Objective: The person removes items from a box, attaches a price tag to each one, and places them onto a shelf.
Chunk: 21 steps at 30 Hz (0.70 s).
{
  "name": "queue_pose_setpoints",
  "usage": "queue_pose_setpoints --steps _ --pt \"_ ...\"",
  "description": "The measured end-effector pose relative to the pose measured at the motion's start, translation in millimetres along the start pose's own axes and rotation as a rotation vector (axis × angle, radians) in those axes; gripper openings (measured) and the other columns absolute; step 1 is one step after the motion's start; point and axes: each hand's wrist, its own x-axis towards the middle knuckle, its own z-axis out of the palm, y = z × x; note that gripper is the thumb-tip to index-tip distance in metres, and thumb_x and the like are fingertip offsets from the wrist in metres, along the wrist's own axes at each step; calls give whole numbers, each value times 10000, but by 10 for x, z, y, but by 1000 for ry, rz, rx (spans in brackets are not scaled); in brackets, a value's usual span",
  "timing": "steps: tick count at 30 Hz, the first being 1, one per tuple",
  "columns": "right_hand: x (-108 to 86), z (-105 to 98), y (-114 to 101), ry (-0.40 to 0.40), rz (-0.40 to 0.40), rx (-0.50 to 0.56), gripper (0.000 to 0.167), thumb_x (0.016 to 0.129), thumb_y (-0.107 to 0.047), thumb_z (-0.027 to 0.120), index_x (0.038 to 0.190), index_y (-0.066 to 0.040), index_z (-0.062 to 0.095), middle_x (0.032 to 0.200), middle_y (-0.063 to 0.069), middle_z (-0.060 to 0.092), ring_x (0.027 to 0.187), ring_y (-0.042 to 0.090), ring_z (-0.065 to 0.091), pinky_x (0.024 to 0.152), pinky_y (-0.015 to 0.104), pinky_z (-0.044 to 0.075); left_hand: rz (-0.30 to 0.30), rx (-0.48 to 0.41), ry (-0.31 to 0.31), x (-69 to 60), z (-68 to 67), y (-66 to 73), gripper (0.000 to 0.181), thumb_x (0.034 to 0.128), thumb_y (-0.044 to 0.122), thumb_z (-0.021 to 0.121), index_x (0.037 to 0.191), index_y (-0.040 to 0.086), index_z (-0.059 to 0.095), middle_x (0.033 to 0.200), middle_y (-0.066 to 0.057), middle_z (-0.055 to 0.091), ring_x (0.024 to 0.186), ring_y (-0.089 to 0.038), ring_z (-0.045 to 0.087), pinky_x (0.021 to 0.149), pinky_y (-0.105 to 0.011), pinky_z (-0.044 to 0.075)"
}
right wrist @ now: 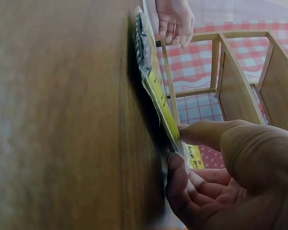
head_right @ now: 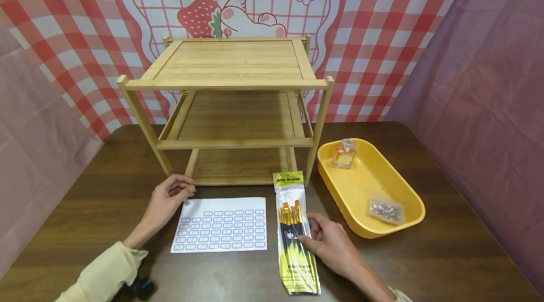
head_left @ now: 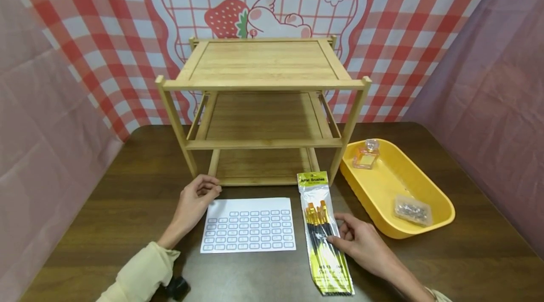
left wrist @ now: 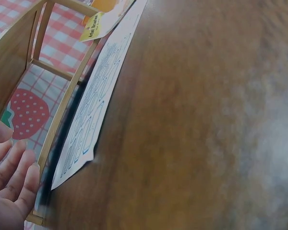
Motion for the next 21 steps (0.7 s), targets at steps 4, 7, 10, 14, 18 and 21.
queue_pose_setpoints --steps 4,7,10,14,18,21 --pt "-1 3 -7 15 -4 -39 540 846 -83 844 1281 127 602 772 -59 580 636 34 514 554 235 493 -6 2 3 3 -10 4 158 962 28 699 1113 -17 687 984 -118 707 857 -157 643 758 -211 519" --pt "-4 7 -12 25 0 -69 555 845 -101 851 1285 127 601 762 -74 579 632 31 514 564 237 500 -11 6 4 5 -17 6 166 956 24 697 1116 -17 686 987 -115 708 857 -156 642 752 -208 516" --pt "-5 7 -22 28 5 -94 573 846 -131 859 1291 123 600 749 -84 575 625 27 514 575 239 507 -19 7 3 4 -25 11 170 957 31 696 1122 -10 686 994 -114 706 865 -161 641 754 -209 515" --pt "-7 9 -26 35 -3 -117 562 845 -139 862 1281 110 609 734 -96 563 615 22 505 573 244 503 -24 9 4 -6 -38 12 175 965 53 699 1130 -5 686 1006 -110 705 876 -164 640 764 -212 516" --pt "-6 11 -39 42 0 -134 569 842 -122 863 1292 110 602 722 -101 553 603 22 497 566 246 496 -23 14 8 -15 -44 14 176 969 72 708 1128 -2 687 1006 -106 705 875 -154 638 767 -208 513" --pt "-6 7 -57 46 20 -145 580 846 -129 862 1304 105 594 713 -98 552 589 28 494 548 244 486 -17 17 7 -12 -45 6 175 970 71 711 1124 -8 687 1003 -108 706 876 -156 640 773 -205 512"
